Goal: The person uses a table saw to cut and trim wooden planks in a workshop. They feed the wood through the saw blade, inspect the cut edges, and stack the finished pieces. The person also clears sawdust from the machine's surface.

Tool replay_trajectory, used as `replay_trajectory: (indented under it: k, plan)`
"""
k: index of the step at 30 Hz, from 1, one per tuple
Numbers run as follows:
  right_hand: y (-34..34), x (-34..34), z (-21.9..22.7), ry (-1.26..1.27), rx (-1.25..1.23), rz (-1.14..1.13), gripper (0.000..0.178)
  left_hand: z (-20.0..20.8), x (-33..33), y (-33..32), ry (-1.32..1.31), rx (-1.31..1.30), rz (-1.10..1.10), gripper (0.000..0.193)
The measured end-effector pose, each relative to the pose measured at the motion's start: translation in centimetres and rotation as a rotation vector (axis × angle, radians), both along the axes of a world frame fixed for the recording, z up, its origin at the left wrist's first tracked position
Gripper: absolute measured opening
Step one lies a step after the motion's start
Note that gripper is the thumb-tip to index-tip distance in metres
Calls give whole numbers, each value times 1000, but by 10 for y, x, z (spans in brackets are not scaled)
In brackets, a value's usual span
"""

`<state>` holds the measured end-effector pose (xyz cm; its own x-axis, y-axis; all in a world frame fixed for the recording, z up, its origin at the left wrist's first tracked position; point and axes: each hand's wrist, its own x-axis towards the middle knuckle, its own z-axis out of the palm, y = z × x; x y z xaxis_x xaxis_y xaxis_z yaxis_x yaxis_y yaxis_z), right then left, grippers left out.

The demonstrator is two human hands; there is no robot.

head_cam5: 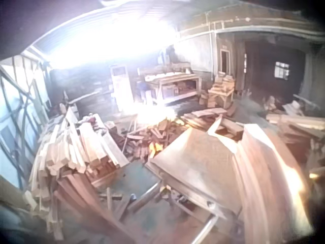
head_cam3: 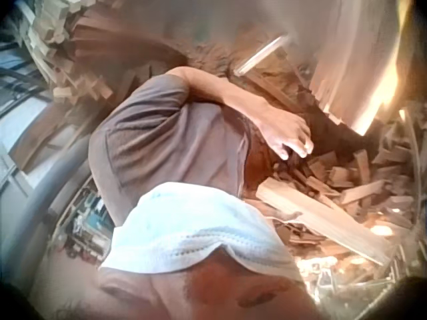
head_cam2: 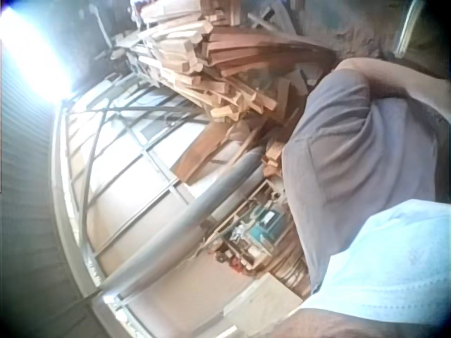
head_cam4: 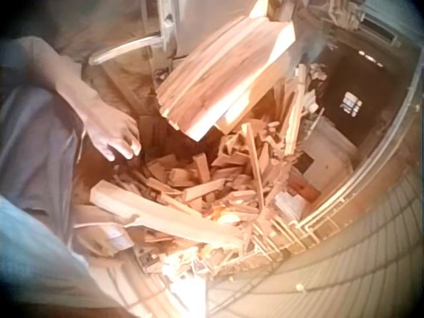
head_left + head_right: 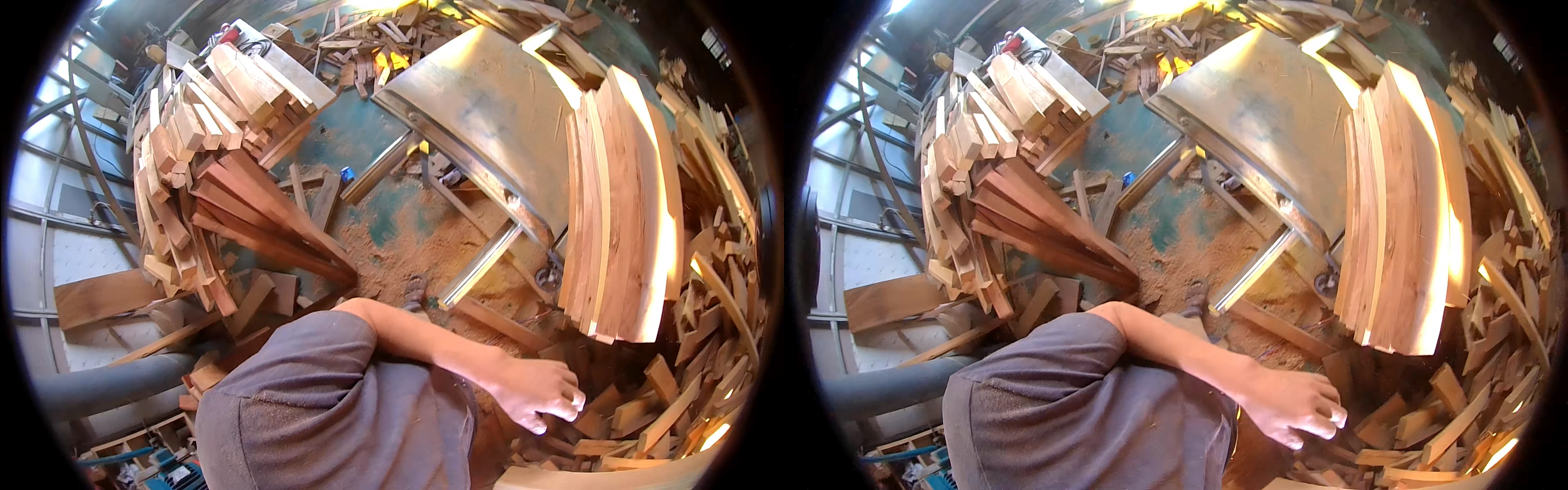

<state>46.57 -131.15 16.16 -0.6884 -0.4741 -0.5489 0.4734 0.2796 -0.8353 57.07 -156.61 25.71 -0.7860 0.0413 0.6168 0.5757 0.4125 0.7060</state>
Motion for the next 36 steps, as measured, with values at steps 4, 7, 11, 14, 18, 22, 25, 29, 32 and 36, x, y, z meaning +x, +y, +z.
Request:
replay_trajectory:
  k: [4, 7, 11, 14, 18, 22, 25, 29, 32, 36]
  plan:
    - [28, 7, -25, -134, 21, 19, 90, -6, -21, 23, -42, 90, 74, 45]
    - [44, -11, -29, -106, 13, -37, 88, -10, -44, 48, -90, 88, -35, 43]
    - [55, -60, -24, -35, -5, -49, 86, -15, -66, 82, -107, 43, -129, 38]
    - [57, -78, -29, -27, -7, -38, 84, -14, -80, 95, -124, -20, -136, 36]
    - [70, -64, -43, -86, 10, -51, 82, -19, -83, 114, -91, -9, -131, 40]
    - [84, -30, -61, -168, 32, -73, 80, -25, -75, 119, -146, -77, -180, 35]
    - [99, -7, -69, -224, 29, -143, 79, -31, -79, 120, -234, -131, -227, 32]
    - [138, 35, -67, -286, -19, -288, 77, -31, -75, 126, -231, -81, -288, 29]
    - [154, 78, -68, -295, -108, -441, 76, -10, -71, 119, -313, -177, -366, 23]
    - [170, 94, -63, -335, -13, -536, 81, -21, -86, 129, -424, -306, -440, 25]
